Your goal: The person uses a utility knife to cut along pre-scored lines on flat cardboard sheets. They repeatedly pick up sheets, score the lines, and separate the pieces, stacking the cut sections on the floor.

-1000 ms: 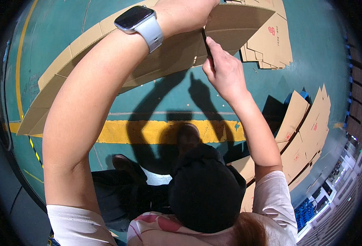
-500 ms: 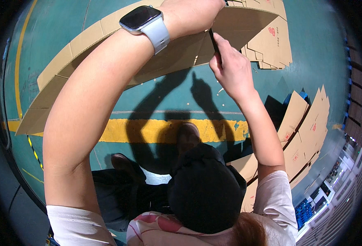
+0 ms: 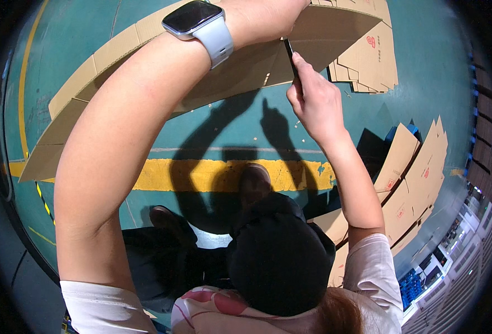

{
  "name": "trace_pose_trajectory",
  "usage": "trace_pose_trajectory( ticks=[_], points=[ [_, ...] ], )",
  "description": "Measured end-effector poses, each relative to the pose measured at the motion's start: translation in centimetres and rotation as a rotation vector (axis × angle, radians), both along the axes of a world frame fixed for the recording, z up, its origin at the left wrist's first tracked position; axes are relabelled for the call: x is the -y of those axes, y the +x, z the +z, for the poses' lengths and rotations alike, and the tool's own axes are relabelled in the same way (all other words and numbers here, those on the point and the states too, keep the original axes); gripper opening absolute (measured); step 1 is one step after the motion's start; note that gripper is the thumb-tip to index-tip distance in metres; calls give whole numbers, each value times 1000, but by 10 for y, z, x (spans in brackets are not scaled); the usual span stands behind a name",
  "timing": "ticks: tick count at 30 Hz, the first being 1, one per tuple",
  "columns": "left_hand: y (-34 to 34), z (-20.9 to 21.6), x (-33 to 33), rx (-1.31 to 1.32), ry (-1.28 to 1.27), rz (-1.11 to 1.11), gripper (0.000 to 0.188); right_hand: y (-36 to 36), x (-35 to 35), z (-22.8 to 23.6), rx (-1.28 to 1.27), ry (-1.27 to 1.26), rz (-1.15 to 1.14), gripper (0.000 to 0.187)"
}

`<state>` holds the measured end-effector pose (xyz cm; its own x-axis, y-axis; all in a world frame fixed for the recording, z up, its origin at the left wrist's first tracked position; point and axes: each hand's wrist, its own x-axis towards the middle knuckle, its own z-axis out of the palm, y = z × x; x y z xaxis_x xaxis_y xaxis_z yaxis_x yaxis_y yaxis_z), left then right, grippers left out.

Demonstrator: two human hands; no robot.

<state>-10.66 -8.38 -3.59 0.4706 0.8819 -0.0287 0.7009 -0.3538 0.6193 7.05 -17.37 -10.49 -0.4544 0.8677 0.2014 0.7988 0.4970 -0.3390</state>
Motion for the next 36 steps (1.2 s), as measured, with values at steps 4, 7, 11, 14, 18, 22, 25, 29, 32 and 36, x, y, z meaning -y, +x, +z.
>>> trace_pose_trajectory(
  ticks=[4,7,11,14,18,22,25,29,32,36],
  points=[
    [0,-8,-3,-2,54,-18,21,1,5,-1,-10,-4,-6,48],
    [-1,-5,-1,8,101,-29,20,2,6,1,6,9,-3,45],
    [-5,-11,0,26,174,-70,18,5,17,1,35,-53,-12,47],
    [-4,-7,-1,6,102,-20,16,18,47,-26,25,-134,-46,44],
    [2,2,-5,38,-37,-93,14,45,74,-114,-78,-277,-139,34],
    [-1,6,-12,-39,-201,-45,17,41,53,-130,-45,-136,-178,30],
    [13,-3,-19,-138,-290,-59,20,-1,6,-70,-593,-247,-280,16],
    [2,-10,-27,-256,-243,-210,42,-18,-19,-50,-979,-639,-422,11],
    [13,-5,-24,-256,-250,-228,44,-17,-17,-51,-1120,-631,-473,12],
    [10,-10,-25,-140,-375,-240,45,-23,-15,-54,-1154,-647,-478,12]
  ],
)
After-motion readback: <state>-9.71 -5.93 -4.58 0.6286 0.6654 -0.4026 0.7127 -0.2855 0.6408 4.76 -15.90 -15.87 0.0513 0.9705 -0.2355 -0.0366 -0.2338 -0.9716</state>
